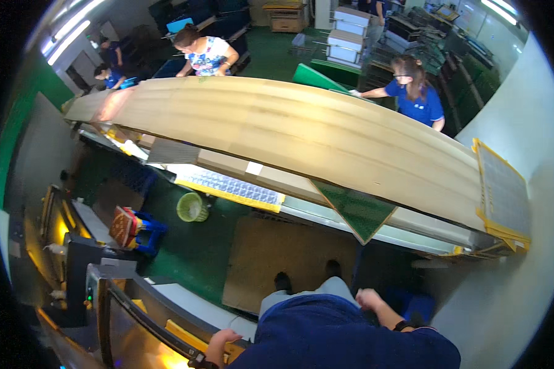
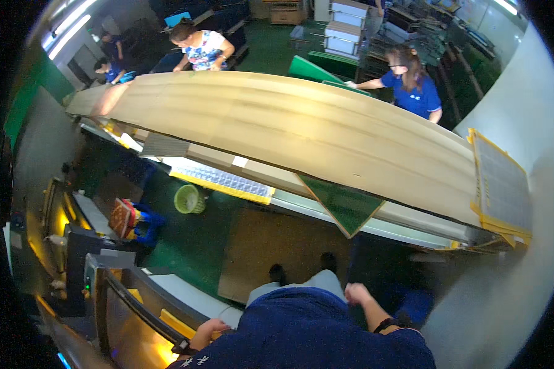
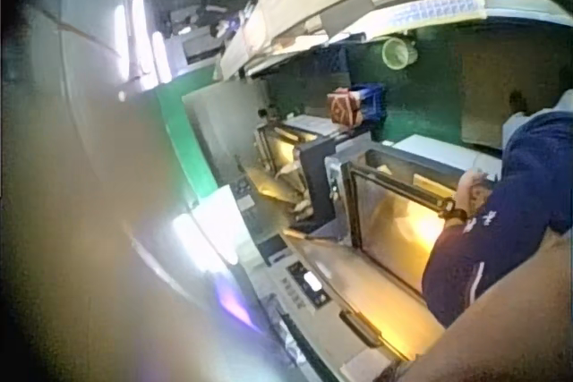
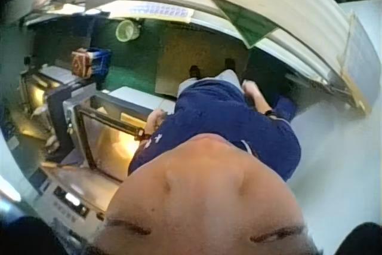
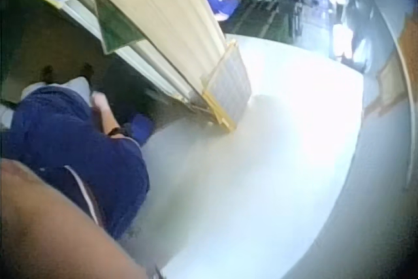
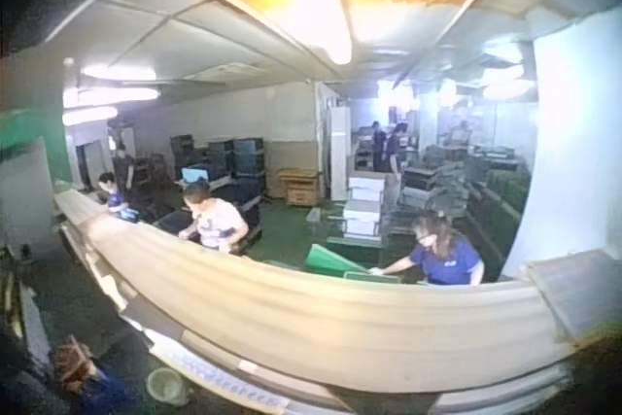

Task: Placing PCBs and films into an LED exposure machine and processing them.

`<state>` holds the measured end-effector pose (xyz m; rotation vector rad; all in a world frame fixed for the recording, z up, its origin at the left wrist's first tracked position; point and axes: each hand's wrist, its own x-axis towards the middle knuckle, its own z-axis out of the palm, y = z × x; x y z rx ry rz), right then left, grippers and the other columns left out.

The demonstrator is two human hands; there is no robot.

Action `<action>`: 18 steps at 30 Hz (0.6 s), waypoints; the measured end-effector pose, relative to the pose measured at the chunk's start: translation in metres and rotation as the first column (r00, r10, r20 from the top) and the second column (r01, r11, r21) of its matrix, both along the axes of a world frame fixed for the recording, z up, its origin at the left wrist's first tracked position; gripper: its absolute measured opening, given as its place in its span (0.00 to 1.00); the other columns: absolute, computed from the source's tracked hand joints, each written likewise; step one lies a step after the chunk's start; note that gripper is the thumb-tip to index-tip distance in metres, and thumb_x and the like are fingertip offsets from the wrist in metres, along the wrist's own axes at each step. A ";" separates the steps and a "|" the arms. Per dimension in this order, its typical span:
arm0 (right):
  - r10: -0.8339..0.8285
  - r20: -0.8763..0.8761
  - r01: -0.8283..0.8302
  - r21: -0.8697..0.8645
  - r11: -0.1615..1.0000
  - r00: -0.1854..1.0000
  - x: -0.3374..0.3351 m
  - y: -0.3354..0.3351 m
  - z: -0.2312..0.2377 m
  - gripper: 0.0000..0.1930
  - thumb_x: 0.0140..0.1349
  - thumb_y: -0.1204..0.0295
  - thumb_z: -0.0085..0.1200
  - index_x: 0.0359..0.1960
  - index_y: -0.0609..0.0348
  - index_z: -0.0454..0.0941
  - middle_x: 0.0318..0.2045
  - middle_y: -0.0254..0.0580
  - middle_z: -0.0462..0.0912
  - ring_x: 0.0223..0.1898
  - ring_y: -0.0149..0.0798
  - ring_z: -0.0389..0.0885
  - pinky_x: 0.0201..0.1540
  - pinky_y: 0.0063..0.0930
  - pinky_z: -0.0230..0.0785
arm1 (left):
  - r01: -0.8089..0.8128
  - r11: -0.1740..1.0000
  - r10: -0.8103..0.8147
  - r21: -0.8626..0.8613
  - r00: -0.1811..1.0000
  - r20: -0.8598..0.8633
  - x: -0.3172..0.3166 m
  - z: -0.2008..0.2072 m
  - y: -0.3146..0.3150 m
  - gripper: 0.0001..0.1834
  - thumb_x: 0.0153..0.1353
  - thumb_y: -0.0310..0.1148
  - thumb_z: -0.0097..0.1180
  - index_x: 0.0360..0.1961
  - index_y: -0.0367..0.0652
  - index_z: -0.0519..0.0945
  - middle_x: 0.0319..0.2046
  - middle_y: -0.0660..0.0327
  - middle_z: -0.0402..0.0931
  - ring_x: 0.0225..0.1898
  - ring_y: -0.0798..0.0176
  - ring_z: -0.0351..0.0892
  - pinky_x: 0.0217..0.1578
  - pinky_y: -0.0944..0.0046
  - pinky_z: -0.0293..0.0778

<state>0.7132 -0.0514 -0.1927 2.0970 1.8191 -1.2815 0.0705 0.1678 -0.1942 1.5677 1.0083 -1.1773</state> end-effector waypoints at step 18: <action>-0.192 0.613 0.488 -0.362 0.794 0.767 -0.215 -0.281 0.099 0.13 0.65 0.63 0.50 0.29 0.55 0.84 0.37 0.50 0.81 0.45 0.53 0.74 0.47 0.52 0.60 | 0.182 0.920 -0.165 0.348 0.983 -0.079 0.011 0.190 0.009 0.31 0.60 0.58 0.53 0.56 0.47 0.78 0.54 0.50 0.77 0.62 0.44 0.69 0.61 0.37 0.56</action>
